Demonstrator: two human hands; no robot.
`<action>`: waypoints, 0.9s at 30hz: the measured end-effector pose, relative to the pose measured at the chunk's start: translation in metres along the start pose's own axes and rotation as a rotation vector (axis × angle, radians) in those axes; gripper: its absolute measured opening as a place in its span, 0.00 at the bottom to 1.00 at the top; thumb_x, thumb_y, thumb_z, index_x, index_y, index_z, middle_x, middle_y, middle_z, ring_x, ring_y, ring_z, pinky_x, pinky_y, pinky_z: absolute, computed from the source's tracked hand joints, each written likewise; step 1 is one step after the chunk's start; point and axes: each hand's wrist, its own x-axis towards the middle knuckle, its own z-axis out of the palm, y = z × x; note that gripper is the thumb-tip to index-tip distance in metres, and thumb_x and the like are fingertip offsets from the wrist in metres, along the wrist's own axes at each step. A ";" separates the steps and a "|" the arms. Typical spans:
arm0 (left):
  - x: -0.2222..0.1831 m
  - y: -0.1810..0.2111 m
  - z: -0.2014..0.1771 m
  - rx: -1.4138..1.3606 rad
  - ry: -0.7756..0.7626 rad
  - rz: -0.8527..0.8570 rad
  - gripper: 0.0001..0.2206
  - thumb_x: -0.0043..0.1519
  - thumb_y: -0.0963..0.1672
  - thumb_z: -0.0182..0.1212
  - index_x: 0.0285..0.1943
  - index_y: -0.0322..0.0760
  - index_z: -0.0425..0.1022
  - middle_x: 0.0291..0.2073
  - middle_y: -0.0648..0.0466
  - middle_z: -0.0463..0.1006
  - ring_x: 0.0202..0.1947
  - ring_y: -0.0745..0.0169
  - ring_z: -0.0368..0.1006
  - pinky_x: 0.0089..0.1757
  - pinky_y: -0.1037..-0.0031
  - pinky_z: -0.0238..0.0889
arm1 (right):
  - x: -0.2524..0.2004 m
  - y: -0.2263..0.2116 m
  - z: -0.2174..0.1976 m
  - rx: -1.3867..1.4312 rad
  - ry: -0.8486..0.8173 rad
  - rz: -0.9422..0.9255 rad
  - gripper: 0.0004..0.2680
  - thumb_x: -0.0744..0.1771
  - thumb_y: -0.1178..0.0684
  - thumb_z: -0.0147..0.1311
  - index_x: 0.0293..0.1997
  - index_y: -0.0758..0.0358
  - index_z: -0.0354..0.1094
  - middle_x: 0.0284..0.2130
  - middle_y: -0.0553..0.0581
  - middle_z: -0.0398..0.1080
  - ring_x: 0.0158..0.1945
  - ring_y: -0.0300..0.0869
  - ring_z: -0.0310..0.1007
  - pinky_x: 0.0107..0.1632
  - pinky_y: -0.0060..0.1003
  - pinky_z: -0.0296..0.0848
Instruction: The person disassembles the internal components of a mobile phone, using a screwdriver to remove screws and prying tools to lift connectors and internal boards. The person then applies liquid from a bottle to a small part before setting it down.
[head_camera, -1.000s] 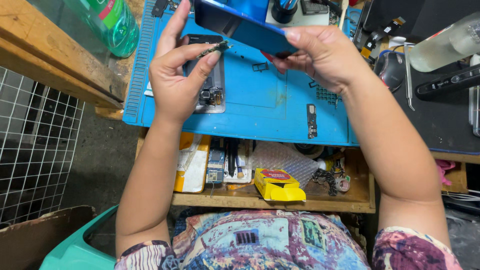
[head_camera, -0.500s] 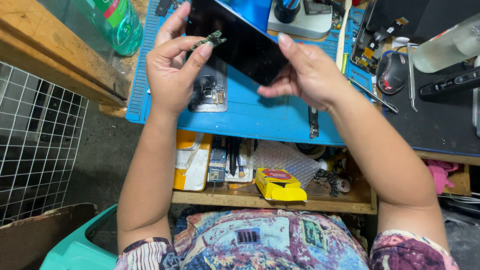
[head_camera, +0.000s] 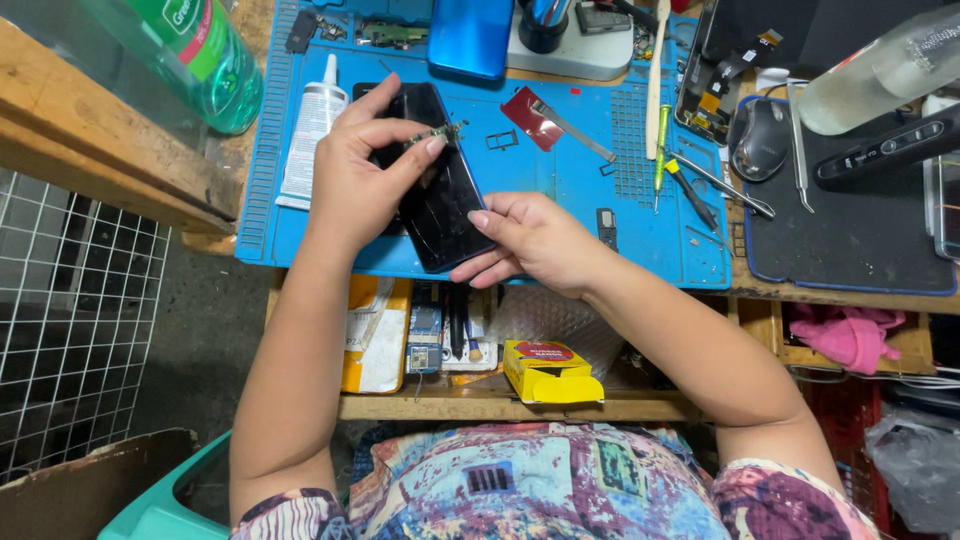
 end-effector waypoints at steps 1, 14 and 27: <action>0.000 0.001 0.001 0.041 -0.007 0.004 0.09 0.58 0.47 0.74 0.45 0.46 0.86 0.67 0.36 0.70 0.69 0.39 0.67 0.64 0.59 0.60 | 0.001 0.000 0.002 0.010 -0.006 0.003 0.13 0.72 0.48 0.44 0.59 0.66 0.64 0.49 0.62 0.76 0.42 0.48 0.83 0.41 0.35 0.82; -0.009 0.009 0.019 0.278 -0.137 0.189 0.09 0.58 0.47 0.74 0.46 0.46 0.86 0.66 0.40 0.73 0.70 0.29 0.62 0.66 0.43 0.51 | -0.023 -0.032 0.017 -1.084 0.297 -0.316 0.13 0.68 0.45 0.59 0.45 0.68 0.71 0.21 0.56 0.73 0.24 0.42 0.76 0.29 0.39 0.72; -0.023 0.050 0.034 0.258 -0.137 0.338 0.08 0.58 0.45 0.74 0.45 0.47 0.86 0.54 0.53 0.81 0.60 0.49 0.72 0.65 0.48 0.55 | -0.128 -0.058 -0.248 -1.236 1.484 -0.878 0.26 0.69 0.55 0.69 0.69 0.71 0.51 0.65 0.71 0.60 0.70 0.61 0.61 0.75 0.52 0.57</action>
